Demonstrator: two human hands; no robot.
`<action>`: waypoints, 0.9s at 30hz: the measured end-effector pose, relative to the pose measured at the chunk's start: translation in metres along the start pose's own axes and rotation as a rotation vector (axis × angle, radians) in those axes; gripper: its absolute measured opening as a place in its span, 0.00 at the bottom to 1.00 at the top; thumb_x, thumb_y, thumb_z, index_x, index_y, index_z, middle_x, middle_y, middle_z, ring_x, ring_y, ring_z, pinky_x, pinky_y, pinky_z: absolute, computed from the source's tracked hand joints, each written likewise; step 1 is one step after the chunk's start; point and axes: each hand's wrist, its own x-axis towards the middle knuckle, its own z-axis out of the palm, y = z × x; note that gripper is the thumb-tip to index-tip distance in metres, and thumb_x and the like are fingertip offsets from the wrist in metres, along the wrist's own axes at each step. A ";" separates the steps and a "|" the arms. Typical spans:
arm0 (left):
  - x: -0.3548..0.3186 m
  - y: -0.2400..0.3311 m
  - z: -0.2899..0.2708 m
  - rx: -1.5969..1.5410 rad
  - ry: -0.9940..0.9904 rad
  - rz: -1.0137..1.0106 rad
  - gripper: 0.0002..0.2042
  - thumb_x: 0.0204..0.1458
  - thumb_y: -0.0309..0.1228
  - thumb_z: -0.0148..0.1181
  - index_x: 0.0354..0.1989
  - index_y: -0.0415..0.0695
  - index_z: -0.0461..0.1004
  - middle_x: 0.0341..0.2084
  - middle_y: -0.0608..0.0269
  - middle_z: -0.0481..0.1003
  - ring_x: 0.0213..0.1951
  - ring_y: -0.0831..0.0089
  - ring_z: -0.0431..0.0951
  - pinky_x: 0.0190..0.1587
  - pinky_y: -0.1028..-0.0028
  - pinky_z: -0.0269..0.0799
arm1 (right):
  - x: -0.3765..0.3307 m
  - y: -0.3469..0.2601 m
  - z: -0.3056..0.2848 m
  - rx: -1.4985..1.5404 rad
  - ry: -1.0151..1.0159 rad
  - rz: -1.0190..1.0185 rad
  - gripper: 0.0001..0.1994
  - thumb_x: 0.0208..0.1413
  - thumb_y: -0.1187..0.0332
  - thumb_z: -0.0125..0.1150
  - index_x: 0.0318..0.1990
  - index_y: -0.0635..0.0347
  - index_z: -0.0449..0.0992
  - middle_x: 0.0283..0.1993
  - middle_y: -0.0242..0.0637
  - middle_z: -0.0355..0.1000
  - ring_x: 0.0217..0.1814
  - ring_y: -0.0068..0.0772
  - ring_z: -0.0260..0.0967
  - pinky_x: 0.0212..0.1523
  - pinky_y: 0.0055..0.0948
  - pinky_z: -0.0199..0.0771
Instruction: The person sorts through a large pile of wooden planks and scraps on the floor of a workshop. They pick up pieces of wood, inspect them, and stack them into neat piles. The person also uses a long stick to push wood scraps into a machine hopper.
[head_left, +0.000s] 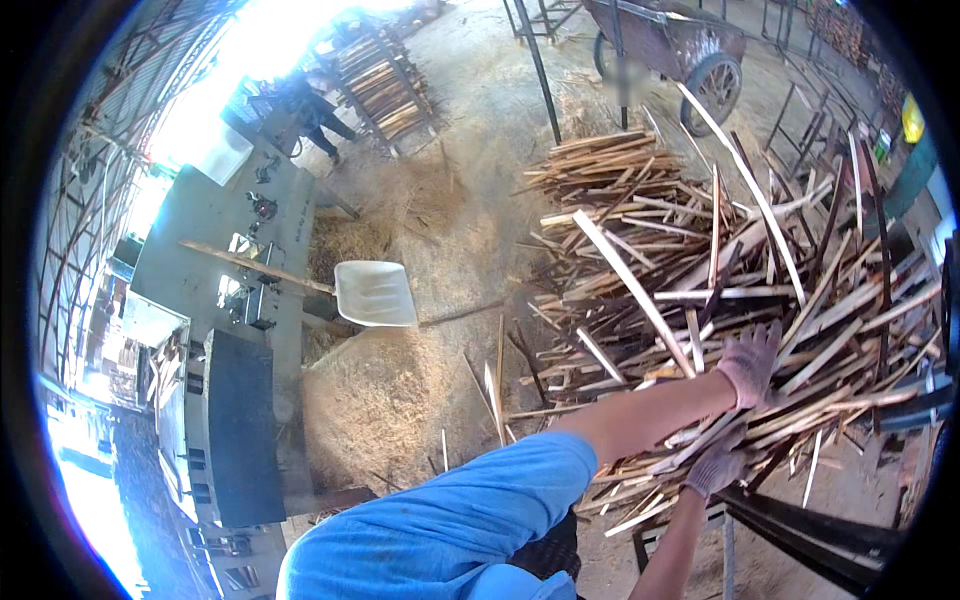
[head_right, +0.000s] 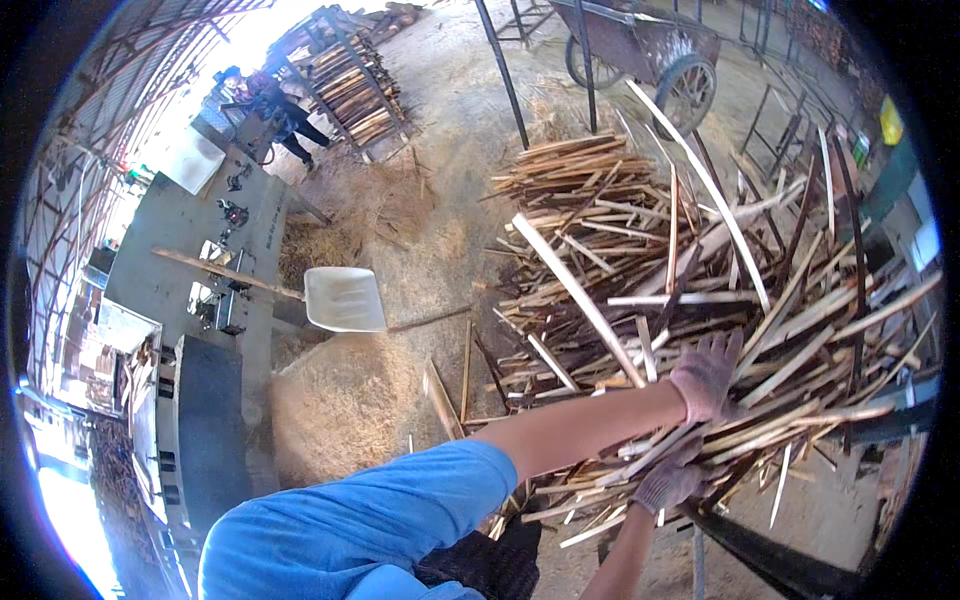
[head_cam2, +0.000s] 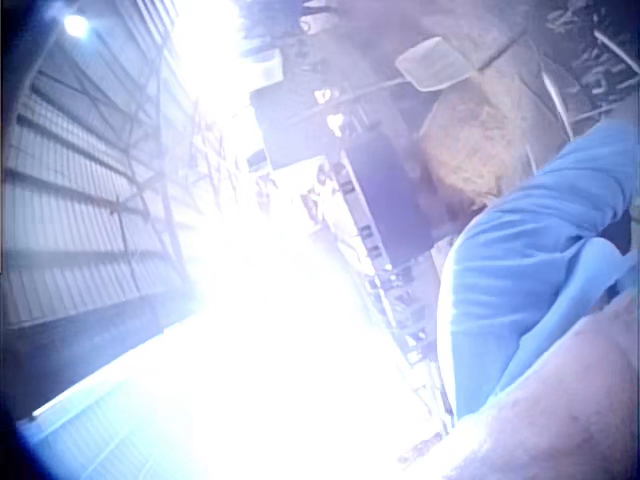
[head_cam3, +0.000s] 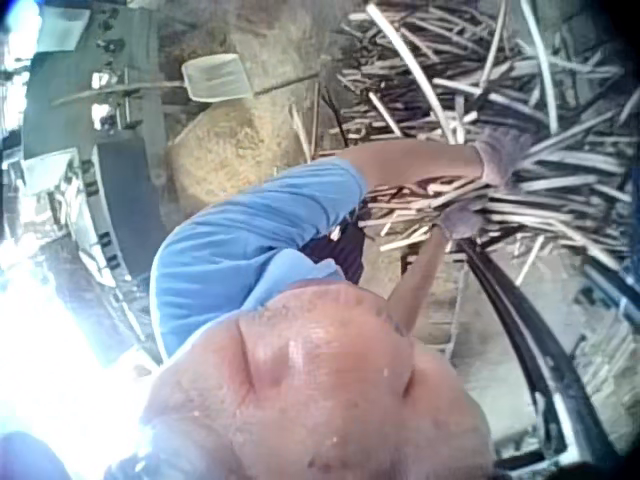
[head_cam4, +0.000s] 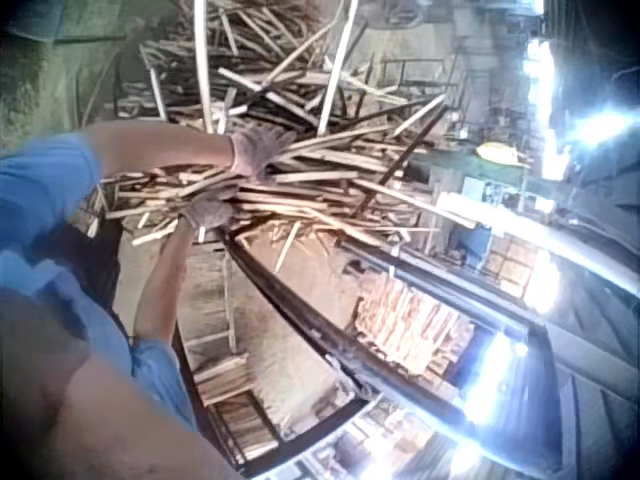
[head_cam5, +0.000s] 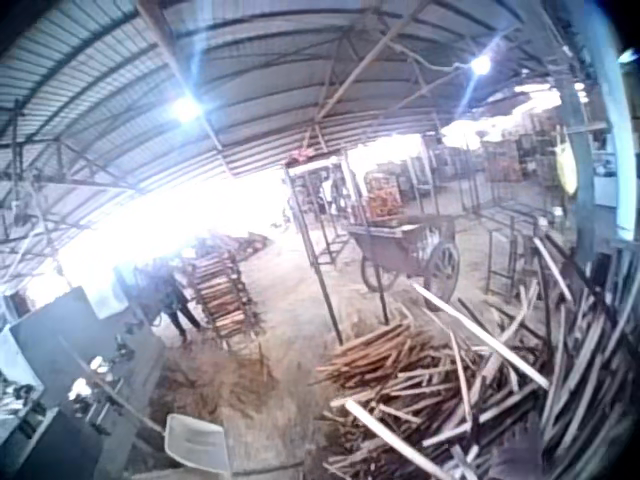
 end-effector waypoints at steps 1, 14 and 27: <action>0.088 0.009 -0.052 0.036 0.132 -0.132 0.65 0.39 0.63 0.70 0.75 0.32 0.38 0.68 0.33 0.57 0.67 0.41 0.63 0.64 0.46 0.63 | 0.090 -0.081 0.022 0.083 -0.088 -0.111 0.52 0.62 0.29 0.40 0.76 0.68 0.40 0.65 0.81 0.52 0.63 0.76 0.63 0.54 0.58 0.74; 0.090 -0.009 0.007 0.083 0.721 0.290 0.54 0.50 0.59 0.62 0.76 0.38 0.41 0.71 0.41 0.54 0.69 0.48 0.60 0.65 0.45 0.60 | 0.218 0.053 0.089 0.172 -0.389 -0.413 0.36 0.72 0.45 0.39 0.74 0.65 0.51 0.73 0.55 0.59 0.71 0.52 0.63 0.69 0.40 0.65; -0.536 -0.380 0.034 -0.283 0.064 -1.155 0.31 0.57 0.57 0.56 0.52 0.39 0.77 0.52 0.44 0.78 0.53 0.51 0.78 0.56 0.60 0.73 | -0.032 0.073 -0.014 -0.052 -0.329 -0.305 0.34 0.68 0.50 0.53 0.69 0.71 0.60 0.70 0.59 0.61 0.68 0.54 0.64 0.62 0.43 0.70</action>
